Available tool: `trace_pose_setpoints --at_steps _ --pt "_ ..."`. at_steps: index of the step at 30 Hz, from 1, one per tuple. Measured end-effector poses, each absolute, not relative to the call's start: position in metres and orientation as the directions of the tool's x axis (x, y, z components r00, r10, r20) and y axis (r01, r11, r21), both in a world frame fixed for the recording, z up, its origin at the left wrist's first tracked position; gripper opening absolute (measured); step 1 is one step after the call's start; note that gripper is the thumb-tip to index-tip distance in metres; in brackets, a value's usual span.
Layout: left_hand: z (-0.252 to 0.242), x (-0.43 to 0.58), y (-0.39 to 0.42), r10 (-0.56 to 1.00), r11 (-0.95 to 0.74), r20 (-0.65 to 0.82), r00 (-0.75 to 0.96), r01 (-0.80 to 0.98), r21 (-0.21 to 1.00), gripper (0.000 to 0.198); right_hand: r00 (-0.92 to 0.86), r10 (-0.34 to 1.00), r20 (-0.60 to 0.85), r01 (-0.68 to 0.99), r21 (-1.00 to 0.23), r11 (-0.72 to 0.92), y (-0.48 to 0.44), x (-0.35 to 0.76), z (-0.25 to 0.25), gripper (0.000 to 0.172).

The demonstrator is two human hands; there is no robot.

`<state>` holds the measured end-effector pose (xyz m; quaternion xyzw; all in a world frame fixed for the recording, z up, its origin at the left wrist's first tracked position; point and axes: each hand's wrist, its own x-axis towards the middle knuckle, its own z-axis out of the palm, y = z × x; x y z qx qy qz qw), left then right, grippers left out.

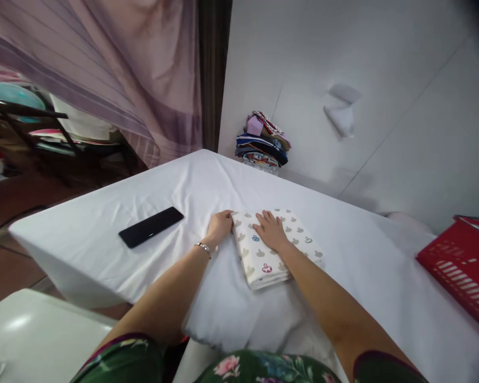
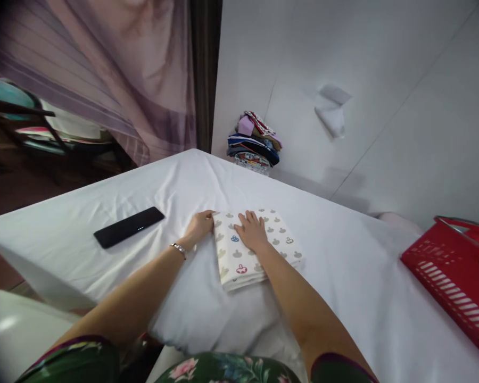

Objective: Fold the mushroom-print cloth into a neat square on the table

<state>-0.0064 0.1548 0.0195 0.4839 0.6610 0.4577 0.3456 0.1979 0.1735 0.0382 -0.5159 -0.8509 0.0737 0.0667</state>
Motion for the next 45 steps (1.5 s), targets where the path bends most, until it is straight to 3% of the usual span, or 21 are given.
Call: trace_pose_setpoints --at_steps 9,12,15,18,20,25,28,34,37,41,45 --pt "0.027 -0.013 0.149 0.959 0.138 -0.033 -0.281 0.361 0.922 0.027 -0.457 0.888 0.046 0.866 -0.204 0.456 0.175 0.196 0.041 0.054" --pt "0.034 -0.013 0.14 0.91 0.037 0.2 -0.364 0.552 0.833 0.034 -0.458 0.888 0.047 0.861 -0.223 0.456 0.173 0.197 0.041 0.055" --pt "0.04 -0.002 0.128 0.891 -0.194 0.431 -0.143 0.739 0.645 0.042 -0.454 0.89 0.037 0.86 -0.242 0.449 0.172 0.195 0.041 0.056" --pt "0.038 0.015 0.12 0.909 -0.362 0.376 0.181 0.791 0.493 0.047 -0.456 0.89 0.004 0.858 -0.264 0.441 0.176 0.193 0.046 0.055" --pt "0.032 0.022 0.119 0.912 -0.383 0.322 0.255 0.808 0.448 0.049 -0.464 0.884 -0.06 0.852 -0.305 0.426 0.185 0.197 0.051 0.055" --pt "0.022 0.021 0.124 0.918 -0.374 0.31 0.248 0.805 0.462 0.049 -0.329 0.944 -0.023 0.909 -0.281 0.309 0.215 0.234 0.057 0.058" --pt "0.025 0.021 0.125 0.926 -0.359 0.294 0.237 0.794 0.491 0.047 -0.262 0.962 -0.076 0.933 -0.275 0.232 0.226 0.257 0.048 0.062" --pt "0.026 0.022 0.124 0.932 -0.344 0.278 0.234 0.812 0.47 0.047 -0.259 0.963 -0.078 0.929 -0.292 0.226 0.228 0.261 0.038 0.063" --pt "0.023 0.021 0.124 0.927 -0.353 0.289 0.239 0.814 0.461 0.047 -0.258 0.963 -0.077 0.902 -0.375 0.212 0.229 0.263 0.044 0.063" --pt "0.022 0.019 0.123 0.923 -0.364 0.288 0.256 0.824 0.434 0.049 -0.242 0.966 -0.09 0.787 -0.601 0.141 0.227 0.286 0.054 0.062" --pt "0.024 0.02 0.123 0.92 -0.371 0.283 0.27 0.834 0.409 0.049 -0.185 0.974 -0.132 0.778 -0.625 0.063 0.203 0.319 0.056 0.063"
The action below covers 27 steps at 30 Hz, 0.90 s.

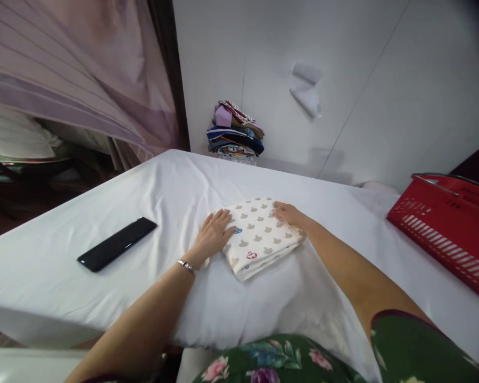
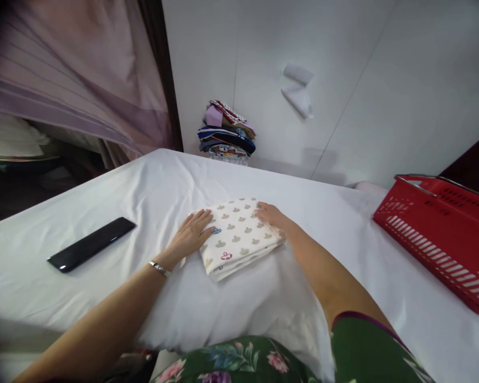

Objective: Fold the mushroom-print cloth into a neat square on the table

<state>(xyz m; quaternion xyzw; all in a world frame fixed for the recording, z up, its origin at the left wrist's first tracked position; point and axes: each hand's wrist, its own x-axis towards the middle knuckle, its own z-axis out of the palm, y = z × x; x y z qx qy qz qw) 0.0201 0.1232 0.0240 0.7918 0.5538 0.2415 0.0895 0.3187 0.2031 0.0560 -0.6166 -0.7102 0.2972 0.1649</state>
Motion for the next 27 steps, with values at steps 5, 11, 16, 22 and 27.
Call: trace_pose_setpoints --at_steps 5,11,16,22,27 --pt "0.024 0.02 0.125 0.922 -0.366 0.284 0.264 0.833 0.414 0.049 -0.129 0.988 -0.081 0.788 -0.613 0.052 0.154 0.346 0.051 0.059" --pt "0.025 0.016 0.128 0.91 -0.393 0.296 0.289 0.829 0.398 0.051 -0.063 0.997 -0.033 0.683 -0.731 0.019 0.12 0.363 0.041 0.059" --pt "0.031 0.017 0.122 0.92 -0.374 0.277 0.278 0.837 0.4 0.051 -0.022 1.0 0.018 0.626 -0.779 0.027 0.121 0.367 0.029 0.059" --pt "0.034 0.02 0.075 0.912 -0.387 0.29 0.29 0.844 0.371 0.05 0.05 0.998 0.037 0.585 -0.811 0.001 0.125 0.365 0.025 0.061" --pt "0.035 0.033 0.027 0.845 -0.519 0.332 0.42 0.794 0.317 0.053 0.101 0.994 -0.036 0.446 -0.892 -0.077 0.13 0.367 0.022 0.067"
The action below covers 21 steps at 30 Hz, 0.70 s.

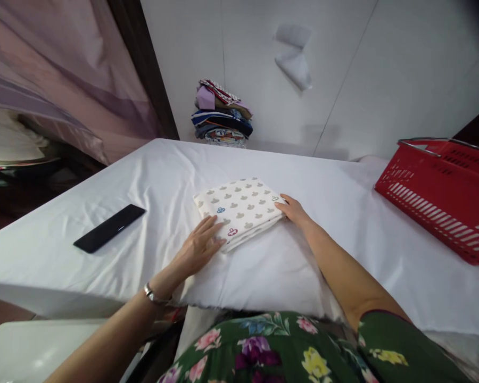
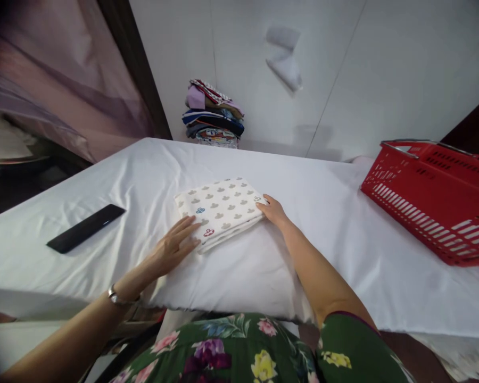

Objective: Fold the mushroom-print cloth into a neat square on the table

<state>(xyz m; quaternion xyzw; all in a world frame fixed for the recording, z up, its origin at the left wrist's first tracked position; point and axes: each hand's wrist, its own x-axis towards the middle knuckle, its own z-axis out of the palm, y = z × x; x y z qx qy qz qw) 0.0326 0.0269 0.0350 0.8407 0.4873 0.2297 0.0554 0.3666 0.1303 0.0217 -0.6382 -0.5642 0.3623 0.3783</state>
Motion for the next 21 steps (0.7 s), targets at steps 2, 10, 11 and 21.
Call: trace_pose_setpoints --at_steps 2,10,11,21 --pt "0.037 0.039 0.016 0.814 -0.568 0.317 0.487 0.783 0.254 0.056 0.105 0.991 -0.082 0.386 -0.915 -0.117 0.13 0.367 0.022 0.07" --pt "0.034 0.053 0.012 0.813 -0.535 0.322 0.486 0.841 0.081 0.061 0.097 0.981 -0.169 0.34 -0.92 -0.193 0.122 0.369 0.028 0.074" --pt "0.034 0.054 0.012 0.813 -0.53 0.329 0.481 0.844 0.076 0.06 0.091 0.98 -0.177 0.347 -0.917 -0.198 0.121 0.369 0.029 0.074" --pt "0.041 0.072 0.008 0.766 -0.577 0.338 0.546 0.817 -0.013 0.052 0.084 0.984 -0.158 0.222 -0.96 -0.173 0.124 0.369 0.033 0.073"
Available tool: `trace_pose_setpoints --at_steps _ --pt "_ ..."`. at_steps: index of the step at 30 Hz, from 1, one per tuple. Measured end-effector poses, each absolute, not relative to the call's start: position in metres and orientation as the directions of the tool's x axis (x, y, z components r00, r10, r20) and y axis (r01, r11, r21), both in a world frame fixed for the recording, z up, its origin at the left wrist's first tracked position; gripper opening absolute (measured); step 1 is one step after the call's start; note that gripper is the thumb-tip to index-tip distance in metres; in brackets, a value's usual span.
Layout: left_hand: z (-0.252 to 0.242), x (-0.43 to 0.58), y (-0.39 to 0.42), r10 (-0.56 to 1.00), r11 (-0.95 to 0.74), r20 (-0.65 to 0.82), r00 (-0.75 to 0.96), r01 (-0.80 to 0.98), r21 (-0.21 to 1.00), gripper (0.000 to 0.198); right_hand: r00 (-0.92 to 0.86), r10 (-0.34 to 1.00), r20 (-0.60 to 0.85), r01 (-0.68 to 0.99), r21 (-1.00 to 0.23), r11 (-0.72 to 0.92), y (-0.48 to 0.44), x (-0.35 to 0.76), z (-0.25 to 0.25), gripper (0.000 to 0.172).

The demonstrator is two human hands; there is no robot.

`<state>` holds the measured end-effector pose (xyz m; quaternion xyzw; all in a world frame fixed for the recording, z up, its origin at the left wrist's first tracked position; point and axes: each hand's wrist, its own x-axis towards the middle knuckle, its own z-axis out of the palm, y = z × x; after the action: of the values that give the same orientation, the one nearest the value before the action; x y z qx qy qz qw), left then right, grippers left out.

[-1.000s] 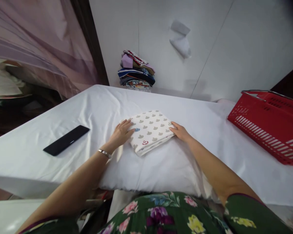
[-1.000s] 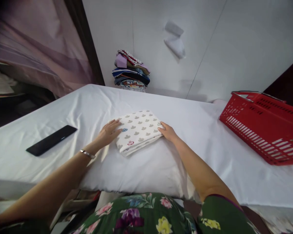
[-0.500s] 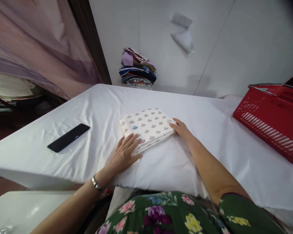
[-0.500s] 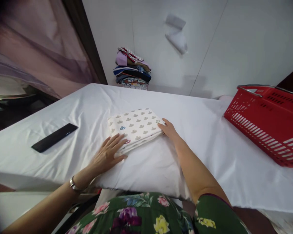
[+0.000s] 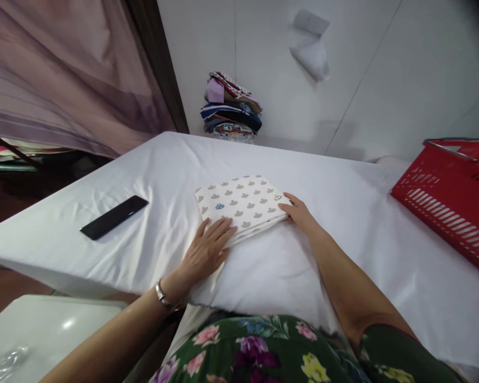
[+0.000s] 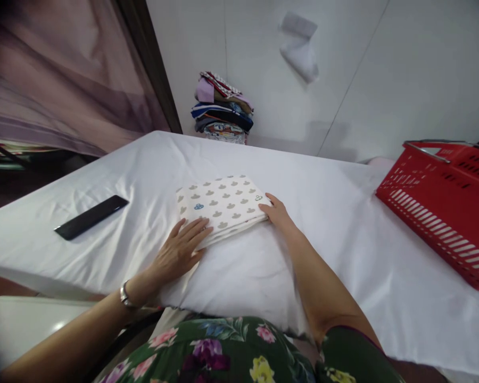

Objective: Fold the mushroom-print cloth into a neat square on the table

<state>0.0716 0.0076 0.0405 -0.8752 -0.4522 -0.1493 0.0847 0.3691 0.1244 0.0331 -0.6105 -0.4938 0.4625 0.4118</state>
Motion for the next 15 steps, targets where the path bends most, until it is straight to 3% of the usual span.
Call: trace_pose_setpoints --at_steps 4,10,13,15 --pt "0.042 0.075 0.011 0.799 -0.551 0.293 0.525 0.835 0.006 0.052 0.108 0.991 -0.078 0.203 -0.974 -0.099 0.13 0.372 0.027 0.075" --pt "0.044 0.072 0.007 0.781 -0.582 0.291 0.552 0.813 0.02 0.058 0.069 0.998 0.01 0.46 -0.888 -0.023 0.129 0.379 0.015 0.068" --pt "0.044 0.068 0.003 0.775 -0.589 0.303 0.554 0.808 0.029 0.066 0.051 0.997 0.051 0.605 -0.796 0.01 0.124 0.381 0.02 0.067" --pt "0.043 0.065 0.001 0.783 -0.579 0.302 0.543 0.815 0.034 0.07 0.029 0.988 0.153 0.691 -0.717 0.091 0.119 0.379 0.03 0.062"
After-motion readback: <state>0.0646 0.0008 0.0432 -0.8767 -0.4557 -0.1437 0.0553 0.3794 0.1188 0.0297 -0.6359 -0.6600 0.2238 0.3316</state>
